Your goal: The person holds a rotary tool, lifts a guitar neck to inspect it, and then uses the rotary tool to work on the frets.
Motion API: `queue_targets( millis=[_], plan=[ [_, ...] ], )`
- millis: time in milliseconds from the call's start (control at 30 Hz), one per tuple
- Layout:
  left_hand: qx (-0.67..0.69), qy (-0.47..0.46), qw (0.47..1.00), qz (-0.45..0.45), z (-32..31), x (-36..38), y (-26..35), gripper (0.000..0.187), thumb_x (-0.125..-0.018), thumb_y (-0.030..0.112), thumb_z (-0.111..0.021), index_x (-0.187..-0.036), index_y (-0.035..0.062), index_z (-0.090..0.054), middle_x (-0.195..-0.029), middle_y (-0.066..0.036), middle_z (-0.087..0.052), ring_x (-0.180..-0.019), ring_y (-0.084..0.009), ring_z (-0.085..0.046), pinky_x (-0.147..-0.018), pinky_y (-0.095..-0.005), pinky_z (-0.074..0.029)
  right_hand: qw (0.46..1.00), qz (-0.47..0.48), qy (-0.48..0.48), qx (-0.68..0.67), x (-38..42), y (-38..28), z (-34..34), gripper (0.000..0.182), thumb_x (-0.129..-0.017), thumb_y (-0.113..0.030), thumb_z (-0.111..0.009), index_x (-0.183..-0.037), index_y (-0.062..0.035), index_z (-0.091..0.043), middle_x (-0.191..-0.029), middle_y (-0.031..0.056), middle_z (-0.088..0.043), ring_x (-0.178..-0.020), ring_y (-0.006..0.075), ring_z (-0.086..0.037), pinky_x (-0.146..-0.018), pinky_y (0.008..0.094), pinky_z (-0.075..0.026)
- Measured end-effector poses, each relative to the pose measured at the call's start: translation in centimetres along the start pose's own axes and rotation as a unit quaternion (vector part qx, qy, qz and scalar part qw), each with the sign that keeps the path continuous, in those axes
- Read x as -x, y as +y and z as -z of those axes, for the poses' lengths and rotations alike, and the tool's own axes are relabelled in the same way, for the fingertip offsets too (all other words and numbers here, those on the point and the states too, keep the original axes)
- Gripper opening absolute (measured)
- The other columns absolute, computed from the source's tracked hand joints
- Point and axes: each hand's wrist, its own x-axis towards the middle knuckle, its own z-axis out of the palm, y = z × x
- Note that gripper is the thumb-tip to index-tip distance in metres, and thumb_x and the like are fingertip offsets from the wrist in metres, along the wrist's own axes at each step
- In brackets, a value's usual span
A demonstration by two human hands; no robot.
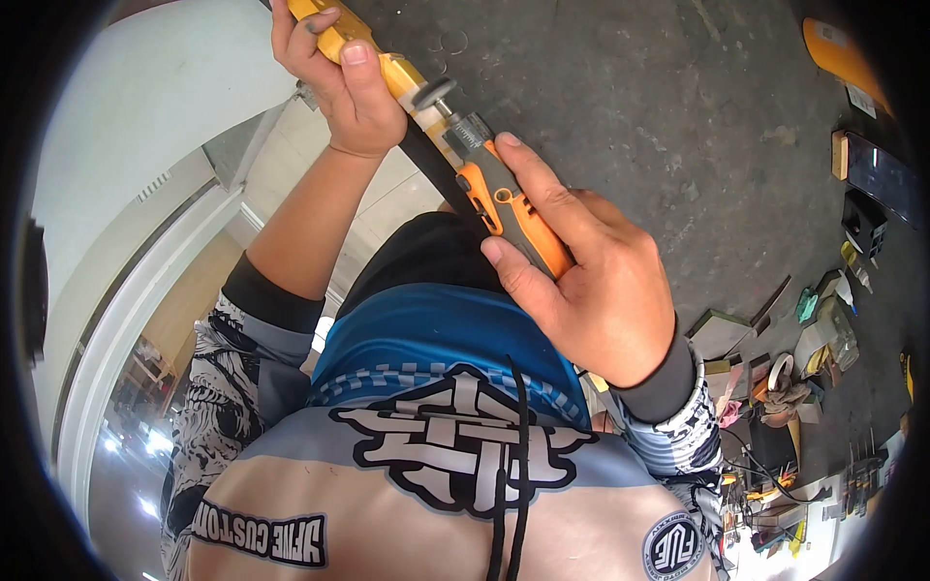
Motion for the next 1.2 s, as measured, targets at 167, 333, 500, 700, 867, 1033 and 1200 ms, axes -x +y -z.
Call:
queue_targets(
  millis=[167,333,500,700,867,1033,1200],
  plan=[
    [-0.008,-0.005,1.0,-0.004,0.0,0.1,-0.1,0.041,-0.105,0.027,-0.038,-0.131,-0.0049,-0.039,-0.157,-0.039,-0.021,-0.144,-0.0433,-0.029,-0.114,-0.0492,-0.025,1.0,-0.001,-0.004,-0.006,0.0,0.0,0.0,0.068,-0.082,-0.018,-0.081,-0.146,-0.0143,-0.057,-0.083,0.0148,-0.069,-0.071,0.0283,-0.068,-0.068,0.0374,-0.056],
    [-0.011,-0.004,1.0,-0.001,0.0,0.1,-0.1,0.041,-0.104,0.027,-0.038,-0.131,-0.0042,-0.039,-0.157,-0.039,-0.021,-0.143,-0.0437,-0.029,-0.115,-0.0497,-0.024,1.0,0.001,-0.004,-0.005,0.0,0.1,-0.1,0.068,-0.082,-0.018,-0.081,-0.146,-0.0142,-0.056,-0.083,0.0148,-0.069,-0.07,0.0284,-0.067,-0.068,0.0375,-0.056],
    [-0.014,-0.006,1.0,-0.001,0.1,0.1,0.0,0.041,-0.104,0.026,-0.038,-0.131,-0.0047,-0.039,-0.156,-0.039,-0.021,-0.144,-0.0445,-0.029,-0.116,-0.0506,-0.022,1.0,-0.001,-0.005,-0.006,0.0,0.0,0.0,0.068,-0.082,-0.018,-0.081,-0.146,-0.0144,-0.057,-0.082,0.0148,-0.069,-0.07,0.0284,-0.067,-0.068,0.0378,-0.056],
    [-0.016,-0.006,1.0,-0.005,0.1,0.2,-0.1,0.041,-0.104,0.026,-0.037,-0.131,-0.0054,-0.038,-0.156,-0.04,-0.021,-0.143,-0.0451,-0.029,-0.116,-0.051,-0.022,1.0,0.007,0.023,-0.003,-0.2,0.5,0.2,0.066,-0.085,-0.018,-0.08,-0.146,-0.0107,-0.056,-0.092,0.0192,-0.072,-0.078,0.0281,-0.072,-0.073,0.0345,-0.057],
    [0.002,0.001,1.0,0.024,-0.2,-0.1,0.8,0.042,-0.104,0.026,-0.037,-0.132,-0.0052,-0.038,-0.156,-0.038,-0.022,-0.143,-0.0437,-0.029,-0.116,-0.0507,-0.022,0.993,-0.093,0.051,-0.041,-0.1,0.8,2.0,0.061,-0.09,-0.017,-0.076,-0.145,-0.0046,-0.055,-0.108,0.021,-0.074,-0.101,0.0243,-0.074,-0.086,0.033,-0.056],
    [0.009,0.003,1.0,0.023,-0.2,-0.1,0.7,0.042,-0.104,0.026,-0.037,-0.132,-0.0046,-0.038,-0.157,-0.038,-0.022,-0.143,-0.0429,-0.03,-0.115,-0.0491,-0.024,0.998,-0.058,0.031,-0.022,0.1,0.8,1.7,0.063,-0.087,-0.017,-0.078,-0.145,-0.0061,-0.056,-0.108,0.0197,-0.074,-0.094,0.0278,-0.074,-0.086,0.0341,-0.056],
    [-0.004,0.0,1.0,-0.007,-0.2,0.2,-0.2,0.042,-0.104,0.026,-0.037,-0.133,-0.0045,-0.038,-0.157,-0.038,-0.021,-0.143,-0.0433,-0.03,-0.115,-0.0487,-0.025,1.0,-0.008,0.017,-0.015,0.0,0.7,0.8,0.066,-0.085,-0.016,-0.08,-0.146,-0.0095,-0.056,-0.093,0.0177,-0.073,-0.08,0.0275,-0.072,-0.077,0.0353,-0.056]
  ],
)
